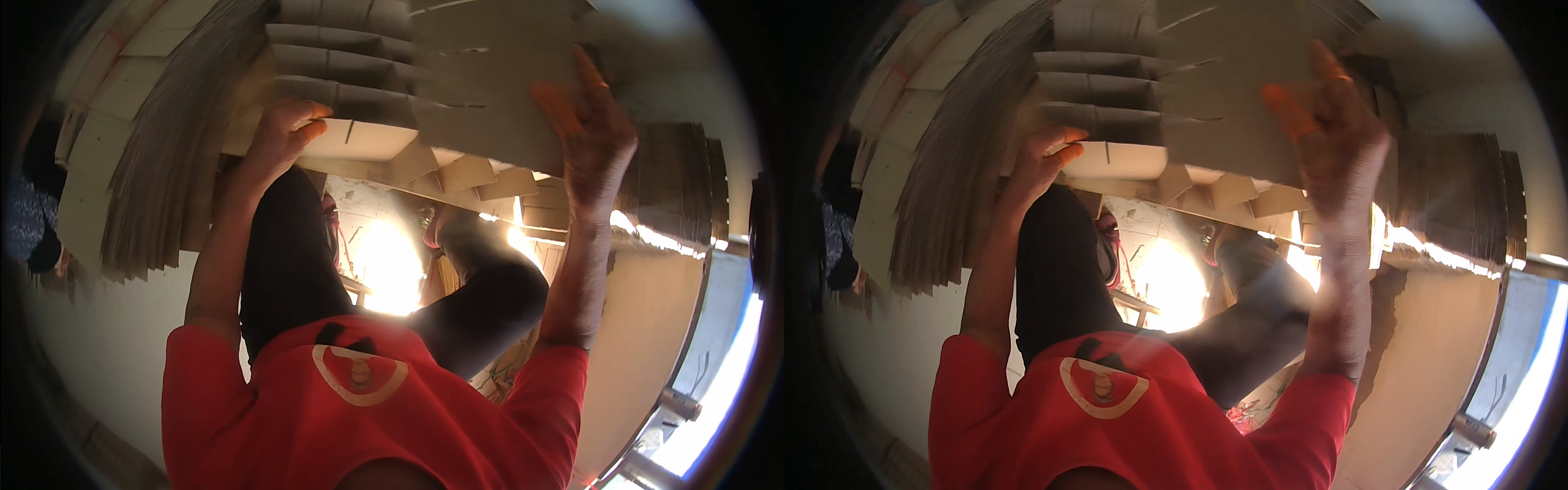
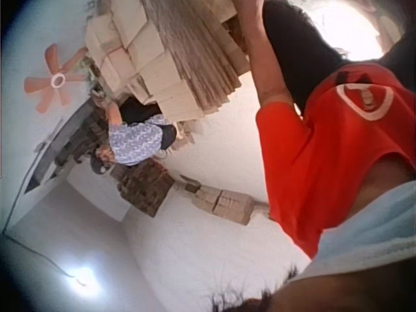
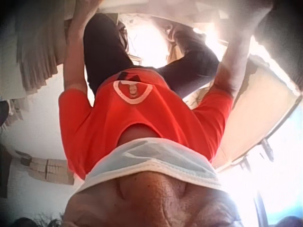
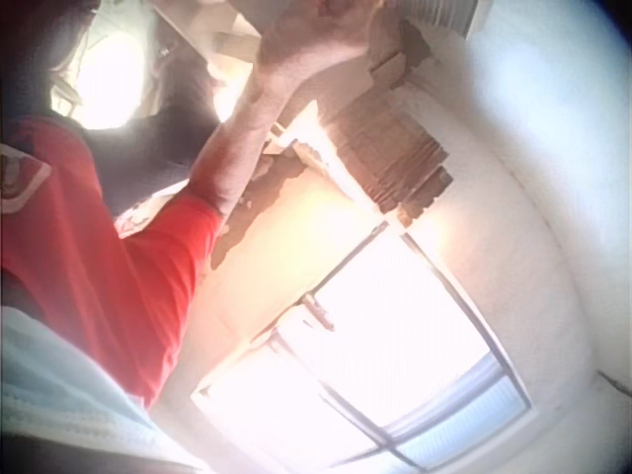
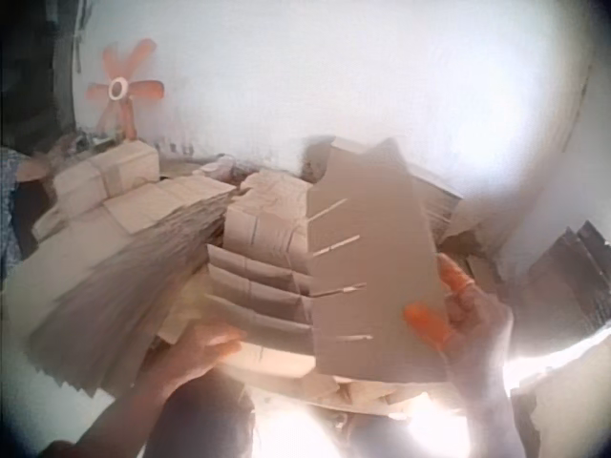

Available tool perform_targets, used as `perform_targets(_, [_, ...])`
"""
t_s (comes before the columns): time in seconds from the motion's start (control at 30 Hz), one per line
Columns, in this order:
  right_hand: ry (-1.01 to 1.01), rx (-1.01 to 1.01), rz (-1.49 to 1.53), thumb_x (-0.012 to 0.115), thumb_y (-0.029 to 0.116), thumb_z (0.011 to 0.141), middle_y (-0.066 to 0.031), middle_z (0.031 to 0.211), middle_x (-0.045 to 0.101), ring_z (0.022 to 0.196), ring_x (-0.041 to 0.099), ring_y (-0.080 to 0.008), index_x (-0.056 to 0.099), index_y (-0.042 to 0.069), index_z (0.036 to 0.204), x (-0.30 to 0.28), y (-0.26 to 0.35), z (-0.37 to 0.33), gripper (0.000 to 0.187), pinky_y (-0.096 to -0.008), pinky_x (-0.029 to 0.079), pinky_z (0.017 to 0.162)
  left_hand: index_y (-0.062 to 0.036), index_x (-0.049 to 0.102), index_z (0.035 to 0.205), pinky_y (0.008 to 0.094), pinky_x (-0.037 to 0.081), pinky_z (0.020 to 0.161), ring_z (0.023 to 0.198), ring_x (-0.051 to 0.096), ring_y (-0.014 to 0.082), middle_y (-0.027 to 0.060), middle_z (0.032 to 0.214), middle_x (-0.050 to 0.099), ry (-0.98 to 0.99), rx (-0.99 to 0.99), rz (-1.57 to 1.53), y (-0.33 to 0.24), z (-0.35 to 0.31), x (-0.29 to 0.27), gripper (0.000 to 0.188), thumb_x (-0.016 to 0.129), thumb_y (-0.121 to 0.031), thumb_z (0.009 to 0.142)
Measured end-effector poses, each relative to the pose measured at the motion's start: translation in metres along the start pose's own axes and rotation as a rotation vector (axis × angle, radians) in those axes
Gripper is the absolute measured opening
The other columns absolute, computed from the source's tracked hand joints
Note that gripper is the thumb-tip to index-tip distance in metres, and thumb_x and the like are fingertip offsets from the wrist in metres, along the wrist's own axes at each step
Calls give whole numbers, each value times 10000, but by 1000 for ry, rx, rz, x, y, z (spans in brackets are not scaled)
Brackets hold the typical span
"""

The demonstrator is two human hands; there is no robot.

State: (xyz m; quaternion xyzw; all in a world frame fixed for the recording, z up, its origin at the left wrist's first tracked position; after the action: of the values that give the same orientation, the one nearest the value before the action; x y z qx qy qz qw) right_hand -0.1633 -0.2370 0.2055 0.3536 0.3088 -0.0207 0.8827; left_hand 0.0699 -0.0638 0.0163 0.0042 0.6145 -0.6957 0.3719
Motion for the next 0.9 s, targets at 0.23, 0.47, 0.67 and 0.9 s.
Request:
perform_targets(0.23, [253,24,176,723,-17,751,94,615,404,584,392,1,546,1,1251,83,23,5,531,-116,354,577,36,654,939,302,507,702,791,635,220,154,839,638,0,-8,-138,1,-1,3,158,635,-1,786])
perform_targets(0.47, [326,32,114,725,14,758,78,635,484,608,424,4,537,-16,1251,92,24,13,529,-132,369,572,29,650,939,313,511,688,802,640,227,147,872,637,-14,-17,-110,4,0,2,159,640,-5,785])
perform_targets(0.67, [335,42,48,714,-5,762,89,626,423,598,390,1,548,-23,1234,99,28,5,501,-134,362,563,18,653,922,316,500,652,766,631,228,147,853,631,-20,13,-96,5,1,4,148,643,-9,777])
perform_targets(0.9, [330,10,43,706,-3,761,88,620,418,578,371,0,556,13,1242,101,29,12,504,-141,352,543,17,654,915,318,492,620,718,622,221,141,828,631,-7,25,-81,2,1,2,140,639,-1,777])
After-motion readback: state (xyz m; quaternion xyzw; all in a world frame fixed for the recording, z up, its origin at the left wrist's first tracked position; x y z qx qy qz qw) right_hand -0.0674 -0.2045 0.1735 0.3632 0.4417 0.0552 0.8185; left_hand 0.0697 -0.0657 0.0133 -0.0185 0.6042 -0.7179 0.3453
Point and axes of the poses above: each hand's wrist, its own z-axis towards the middle knuckle, its own x-axis out of the palm, y = z × x, the point moved 8 cm from there along z, towards the middle knuckle
